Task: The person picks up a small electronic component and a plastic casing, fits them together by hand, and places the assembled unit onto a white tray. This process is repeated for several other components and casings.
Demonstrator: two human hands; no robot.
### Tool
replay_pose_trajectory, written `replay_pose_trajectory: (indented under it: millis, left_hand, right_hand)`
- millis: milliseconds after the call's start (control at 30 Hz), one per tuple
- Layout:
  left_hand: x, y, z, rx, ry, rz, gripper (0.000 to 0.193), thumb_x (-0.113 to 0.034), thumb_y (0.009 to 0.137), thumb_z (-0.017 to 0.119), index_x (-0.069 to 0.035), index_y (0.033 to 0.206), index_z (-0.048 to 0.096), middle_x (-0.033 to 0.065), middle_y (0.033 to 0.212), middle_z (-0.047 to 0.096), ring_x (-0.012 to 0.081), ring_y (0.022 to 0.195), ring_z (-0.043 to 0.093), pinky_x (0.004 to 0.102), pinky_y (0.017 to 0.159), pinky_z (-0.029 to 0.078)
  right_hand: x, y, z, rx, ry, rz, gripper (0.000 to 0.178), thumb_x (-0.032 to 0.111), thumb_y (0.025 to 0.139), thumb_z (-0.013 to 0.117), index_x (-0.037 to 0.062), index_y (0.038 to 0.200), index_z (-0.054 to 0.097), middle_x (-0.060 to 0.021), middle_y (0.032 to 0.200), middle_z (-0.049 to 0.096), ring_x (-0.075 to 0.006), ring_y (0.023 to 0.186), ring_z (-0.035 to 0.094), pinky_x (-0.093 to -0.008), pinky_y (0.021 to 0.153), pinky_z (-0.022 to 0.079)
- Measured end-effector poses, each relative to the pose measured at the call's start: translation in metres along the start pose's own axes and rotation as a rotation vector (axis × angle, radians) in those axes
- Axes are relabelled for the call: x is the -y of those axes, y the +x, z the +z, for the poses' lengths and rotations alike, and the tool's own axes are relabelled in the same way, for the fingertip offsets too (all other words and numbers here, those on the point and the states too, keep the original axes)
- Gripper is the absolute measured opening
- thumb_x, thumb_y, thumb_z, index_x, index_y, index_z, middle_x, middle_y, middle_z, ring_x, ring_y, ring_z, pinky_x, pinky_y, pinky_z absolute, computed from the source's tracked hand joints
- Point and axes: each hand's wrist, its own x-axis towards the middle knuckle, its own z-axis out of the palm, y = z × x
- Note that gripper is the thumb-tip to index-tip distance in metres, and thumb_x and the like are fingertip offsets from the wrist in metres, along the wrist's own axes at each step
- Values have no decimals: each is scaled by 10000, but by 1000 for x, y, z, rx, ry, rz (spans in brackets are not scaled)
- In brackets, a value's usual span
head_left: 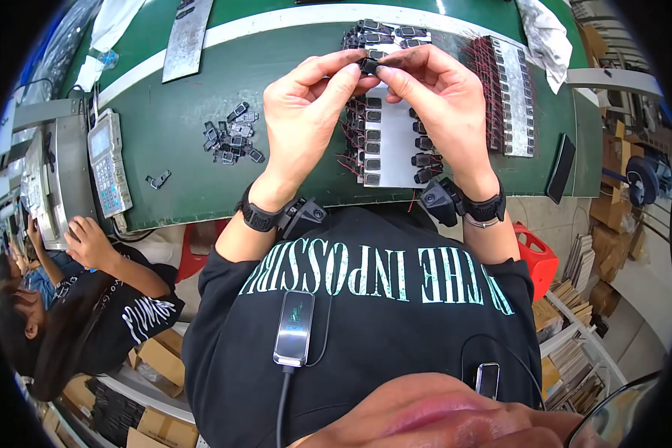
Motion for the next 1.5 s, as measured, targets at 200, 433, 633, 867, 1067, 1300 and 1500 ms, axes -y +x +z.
replay_pose_trajectory:
  millis: [200, 433, 633, 867, 1067, 1300, 1500]
  left_hand:
    - [1, -2, -2, 20, 13, 37, 234, -45, 954, 591, 44, 1161, 650, 132, 1008, 701, 191, 908, 704, 295, 848, 570]
    - [2, -2, 0, 15, -64, 22, 208, 13, 928, 607, 60, 1123, 663, 115, 1059, 653, 201, 926, 702, 258, 832, 572]
    - [4, -5, 2, 32, -34, 77, 213, 16, 928, 606, 59, 1131, 656, 117, 1074, 660, 194, 930, 700, 254, 831, 567]
    - [2, -10, 5, 21, -83, 66, 192, 18, 925, 611, 55, 1108, 654, 96, 1039, 681, 174, 916, 699, 245, 822, 562]
    - [-7, -13, 6, -14, 5, 16, 124, 4, 901, 646, 48, 1016, 663, 81, 976, 701, 144, 884, 699, 235, 804, 558]
    - [-10, -19, 1, 21, 285, 91, 144, -27, 850, 690, 19, 985, 669, 82, 933, 711, 107, 811, 692, 235, 736, 559]
    - [-1, 9, -1, 75, 515, -18, 145, -105, 836, 697, -44, 967, 691, 40, 850, 706, 116, 752, 672, 266, 673, 540]
  right_hand:
    - [3, 1, 0, 29, 31, 50, 148, 60, 906, 668, -10, 1037, 671, -22, 906, 671, -65, 755, 604, -202, 697, 496]
    - [5, 0, -1, 27, 4, 49, 149, 60, 908, 665, -6, 1041, 668, -18, 892, 666, -62, 759, 601, -195, 697, 493]
    - [0, 0, 1, 24, -64, -41, 161, 60, 915, 655, -8, 1061, 650, -18, 901, 666, -68, 771, 607, -200, 722, 500]
    - [15, -6, 6, 14, -154, -47, 131, 58, 900, 643, -9, 1012, 646, -67, 846, 684, -142, 773, 675, -268, 727, 548]
    - [17, -9, 3, 57, -403, -206, 150, 42, 886, 648, -6, 1029, 643, -87, 858, 679, -169, 760, 676, -283, 716, 538]
    - [21, -21, 2, 65, -698, -390, 222, 41, 855, 681, -1, 1069, 638, -98, 893, 674, -201, 776, 664, -286, 721, 517]
    - [21, -18, -20, -42, -837, -372, 174, 50, 808, 710, 27, 979, 686, -78, 901, 672, -239, 853, 638, -330, 767, 503]
